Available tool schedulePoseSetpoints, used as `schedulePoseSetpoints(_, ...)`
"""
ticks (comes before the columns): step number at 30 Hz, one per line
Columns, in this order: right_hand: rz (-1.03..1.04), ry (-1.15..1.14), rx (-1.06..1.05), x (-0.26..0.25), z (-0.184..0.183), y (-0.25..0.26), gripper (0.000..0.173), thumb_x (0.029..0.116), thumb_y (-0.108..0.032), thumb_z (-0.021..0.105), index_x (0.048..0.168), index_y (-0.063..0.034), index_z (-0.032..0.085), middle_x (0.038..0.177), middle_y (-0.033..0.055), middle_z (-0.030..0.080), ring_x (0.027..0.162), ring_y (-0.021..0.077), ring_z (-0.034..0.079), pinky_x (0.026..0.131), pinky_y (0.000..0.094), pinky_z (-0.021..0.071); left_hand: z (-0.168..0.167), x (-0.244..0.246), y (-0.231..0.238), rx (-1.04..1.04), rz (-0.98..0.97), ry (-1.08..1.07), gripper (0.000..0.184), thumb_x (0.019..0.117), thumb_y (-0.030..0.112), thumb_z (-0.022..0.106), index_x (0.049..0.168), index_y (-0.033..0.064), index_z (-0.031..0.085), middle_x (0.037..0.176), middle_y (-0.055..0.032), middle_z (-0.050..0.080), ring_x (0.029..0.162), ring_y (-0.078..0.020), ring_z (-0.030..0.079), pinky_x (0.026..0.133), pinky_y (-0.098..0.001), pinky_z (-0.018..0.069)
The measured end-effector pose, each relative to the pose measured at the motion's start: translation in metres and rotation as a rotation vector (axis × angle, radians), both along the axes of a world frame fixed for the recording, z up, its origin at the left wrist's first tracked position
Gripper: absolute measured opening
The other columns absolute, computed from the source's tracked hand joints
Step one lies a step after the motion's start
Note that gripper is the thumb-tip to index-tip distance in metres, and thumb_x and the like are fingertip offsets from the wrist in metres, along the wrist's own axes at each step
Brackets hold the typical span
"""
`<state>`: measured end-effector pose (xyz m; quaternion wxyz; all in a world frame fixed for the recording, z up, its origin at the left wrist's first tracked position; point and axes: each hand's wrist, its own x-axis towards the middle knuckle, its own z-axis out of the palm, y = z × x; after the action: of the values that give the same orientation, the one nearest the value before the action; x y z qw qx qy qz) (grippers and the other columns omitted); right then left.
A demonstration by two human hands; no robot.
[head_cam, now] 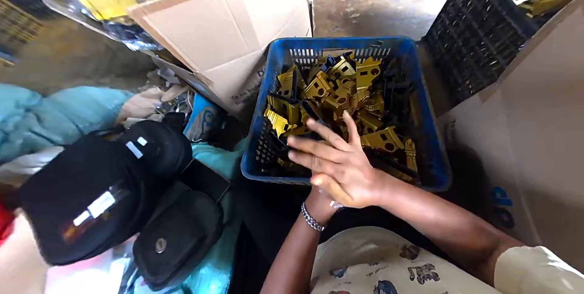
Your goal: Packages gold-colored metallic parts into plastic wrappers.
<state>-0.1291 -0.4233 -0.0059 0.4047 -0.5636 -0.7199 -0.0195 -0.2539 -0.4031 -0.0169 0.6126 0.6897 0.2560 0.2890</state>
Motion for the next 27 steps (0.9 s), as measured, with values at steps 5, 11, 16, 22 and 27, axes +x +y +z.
schedulePoseSetpoints(5,-0.149,-0.075,-0.391,0.054,-0.038,-0.006,0.043,0.1085,-0.027,0.045,0.137,-0.0008,0.063,0.155,0.0152,0.049,0.151,0.0395,0.032,0.114,0.0798,0.0073,0.02,-0.034,-0.009,-0.161,-0.133,-0.067,0.043,0.0815,0.002,0.071,0.116,-0.0166,0.055,0.103,0.0008,0.067,0.099,0.0121,0.058,0.088,-0.0089,0.0452)
schedulePoseSetpoints(11,-0.109,0.504,-0.263,0.039,-0.016,-0.038,0.05,0.1031,-0.038,0.055,0.13,0.0035,0.063,0.133,0.0203,0.062,0.128,0.0269,0.057,0.108,0.0451,0.0466,0.008,-0.019,0.026,0.044,-0.007,-0.032,0.032,0.0877,-0.001,0.069,0.116,-0.0115,0.058,0.105,0.0009,0.071,0.101,0.0043,0.065,0.094,-0.0187,0.0545)
schedulePoseSetpoints(16,-0.055,0.946,-0.439,0.045,-0.006,-0.049,0.028,0.0992,-0.013,0.056,0.122,0.0007,0.065,0.117,0.0059,0.068,0.104,0.0088,0.067,0.092,0.0271,0.0578,-0.003,-0.027,0.016,0.149,0.143,-0.047,0.043,0.0811,0.005,0.081,0.113,-0.0149,0.06,0.104,-0.0045,0.073,0.102,0.001,0.067,0.094,-0.019,0.0552)
schedulePoseSetpoints(22,0.213,0.858,-0.353,0.036,-0.01,-0.052,0.014,0.0991,-0.005,0.058,0.102,0.002,0.07,0.091,-0.0051,0.07,0.081,-0.0054,0.065,0.076,0.0142,0.0565,-0.004,-0.026,0.0,0.296,0.091,0.191,0.039,0.0853,0.017,0.079,0.108,-0.0116,0.068,0.1,-0.011,0.073,0.098,-0.0025,0.067,0.092,-0.0188,0.0529)
schedulePoseSetpoints(27,0.326,0.956,-0.582,0.035,-0.013,-0.072,0.03,0.098,-0.01,0.063,0.121,0.0092,0.063,0.117,0.0084,0.066,0.101,0.0008,0.065,0.089,0.0188,0.0566,-0.014,-0.024,0.002,0.157,-0.109,-0.073,0.073,0.0719,0.011,0.089,0.129,-0.0182,0.053,0.123,-0.0136,0.067,0.113,-0.0033,0.064,0.103,-0.0226,0.051)
